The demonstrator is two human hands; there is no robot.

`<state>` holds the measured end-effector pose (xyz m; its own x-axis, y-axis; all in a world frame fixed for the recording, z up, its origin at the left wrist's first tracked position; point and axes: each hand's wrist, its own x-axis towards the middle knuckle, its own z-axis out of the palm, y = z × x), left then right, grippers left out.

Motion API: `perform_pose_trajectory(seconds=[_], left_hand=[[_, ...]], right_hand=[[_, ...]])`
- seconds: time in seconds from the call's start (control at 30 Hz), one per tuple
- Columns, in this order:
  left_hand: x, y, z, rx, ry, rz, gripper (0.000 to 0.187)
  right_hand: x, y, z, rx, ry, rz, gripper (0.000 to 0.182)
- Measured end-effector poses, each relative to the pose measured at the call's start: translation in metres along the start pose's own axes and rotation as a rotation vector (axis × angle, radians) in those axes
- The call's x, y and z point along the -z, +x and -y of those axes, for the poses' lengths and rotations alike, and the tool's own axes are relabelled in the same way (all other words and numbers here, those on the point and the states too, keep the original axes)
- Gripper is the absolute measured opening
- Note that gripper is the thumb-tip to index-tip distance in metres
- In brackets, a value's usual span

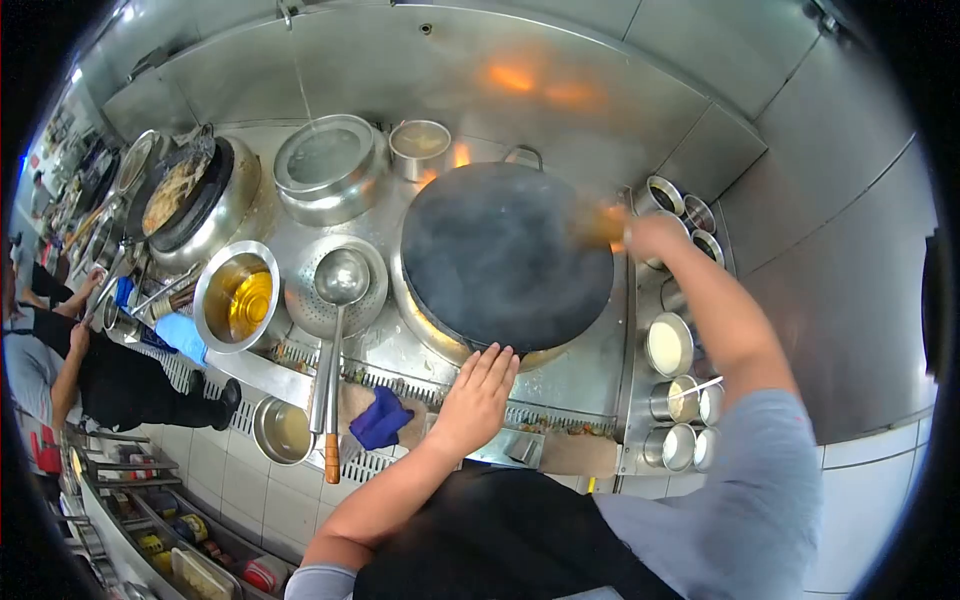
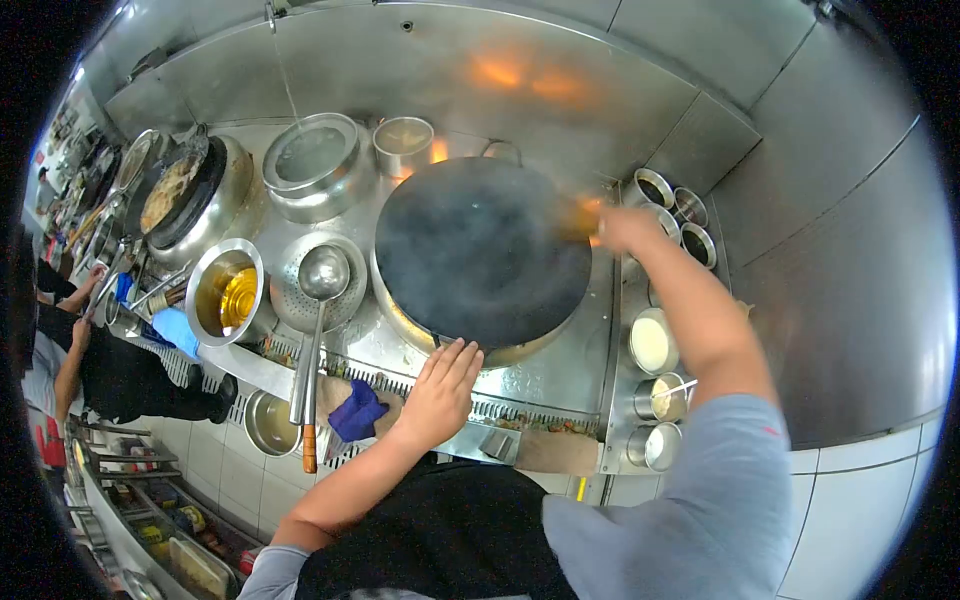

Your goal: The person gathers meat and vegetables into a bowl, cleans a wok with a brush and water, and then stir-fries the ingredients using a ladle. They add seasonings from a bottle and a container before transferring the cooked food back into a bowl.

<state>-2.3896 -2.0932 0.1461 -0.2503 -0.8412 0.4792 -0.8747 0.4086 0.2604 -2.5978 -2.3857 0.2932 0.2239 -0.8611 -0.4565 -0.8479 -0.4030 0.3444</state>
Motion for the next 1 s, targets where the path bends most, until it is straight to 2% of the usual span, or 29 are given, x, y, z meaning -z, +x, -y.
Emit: perform_pose_trajectory(seconds=[0.03, 0.1, 0.13, 0.17, 0.2, 0.27, 0.3, 0.37, 0.4, 0.43, 0.47, 0.5, 0.53, 0.6, 0.67, 0.7, 0.73, 0.77, 0.8, 0.83, 0.87, 0.93, 1.0], left_hand=[[-0.002, 0.0, 0.001, -0.002, 0.005, -0.007, 0.049], [-0.006, -0.003, 0.002, 0.003, 0.012, 0.052, 0.053], [-0.009, -0.003, 0.004, 0.01, 0.018, 0.052, 0.053], [-0.009, -0.005, 0.005, 0.007, -0.006, 0.048, 0.053], [-0.01, -0.006, 0.007, 0.002, -0.032, 0.04, 0.053], [-0.01, -0.005, 0.007, 0.006, -0.034, 0.051, 0.053], [-0.01, -0.005, 0.008, 0.008, -0.033, 0.06, 0.054], [-0.01, -0.006, 0.003, 0.03, -0.055, 0.065, 0.054], [-0.01, -0.004, 0.002, 0.04, -0.068, 0.055, 0.054], [-0.011, -0.004, 0.002, 0.033, -0.047, 0.052, 0.054], [-0.011, -0.003, 0.002, 0.026, -0.042, 0.044, 0.054], [-0.01, -0.002, 0.003, 0.021, -0.048, 0.055, 0.053], [-0.008, -0.002, 0.005, 0.019, -0.053, 0.069, 0.053], [0.0, -0.005, 0.005, 0.046, -0.083, 0.042, 0.051], [0.01, -0.016, 0.006, 0.072, -0.113, 0.013, 0.05], [0.017, -0.032, 0.009, 0.094, -0.172, 0.028, 0.048], [0.025, -0.045, 0.012, 0.132, -0.22, 0.029, 0.046], [0.035, -0.055, 0.011, 0.171, -0.214, 0.029, 0.043], [0.038, -0.068, 0.011, 0.196, -0.207, 0.02, 0.043], [0.042, -0.083, 0.01, 0.281, -0.235, 0.043, 0.041], [0.045, -0.095, 0.009, 0.362, -0.262, 0.065, 0.04], [0.05, -0.112, 0.004, 0.389, -0.245, 0.075, 0.037], [0.051, -0.125, -0.005, 0.414, -0.237, 0.083, 0.034]], right_hand=[[-0.008, 0.039, -0.006, -0.114, 0.329, -0.297, 0.047], [-0.037, 0.077, 0.031, -0.202, 0.822, -0.597, 0.048], [-0.049, 0.079, 0.07, -0.142, 0.804, -0.478, 0.047], [-0.069, 0.089, 0.104, -0.015, 0.677, -0.123, 0.039], [-0.081, 0.079, 0.145, 0.072, 0.755, -0.044, 0.038], [-0.059, -0.004, 0.187, 0.314, 1.097, 0.254, 0.063], [-0.068, -0.012, 0.187, 0.43, 1.166, 0.287, 0.067], [-0.053, -0.023, 0.135, 0.416, 0.894, 0.332, 0.063], [-0.123, 0.067, 0.09, 0.613, 0.596, 0.067, 0.057], [-0.103, 0.079, 0.051, 0.373, 0.131, -0.058, 0.041], [-0.053, 0.03, 0.031, -0.145, 0.324, -0.337, 0.025], [-0.031, 0.021, -0.001, -0.108, 0.043, -0.356, 0.025], [-0.031, 0.038, -0.033, -0.249, 0.221, -0.4, 0.04], [-0.042, 0.019, -0.066, -0.318, 0.572, -0.785, 0.051], [-0.034, -0.066, -0.026, -0.269, 1.276, -0.665, 0.057], [-0.084, -0.056, -0.029, -0.167, 1.472, -0.693, 0.063], [-0.164, -0.072, 0.01, 0.027, 1.332, -0.937, 0.077], [-0.21, -0.083, 0.03, -0.132, 1.464, -0.691, 0.087], [-0.228, -0.118, 0.056, -0.235, 1.418, -0.567, 0.09], [-0.263, -0.136, 0.078, -0.264, 1.447, -0.506, 0.089], [-0.329, -0.132, 0.093, -0.114, 1.242, -0.637, 0.082], [-0.34, -0.171, 0.114, -0.245, 1.173, -0.142, 0.08], [-0.299, -0.198, 0.112, -0.2, 0.959, 0.207, 0.079]])
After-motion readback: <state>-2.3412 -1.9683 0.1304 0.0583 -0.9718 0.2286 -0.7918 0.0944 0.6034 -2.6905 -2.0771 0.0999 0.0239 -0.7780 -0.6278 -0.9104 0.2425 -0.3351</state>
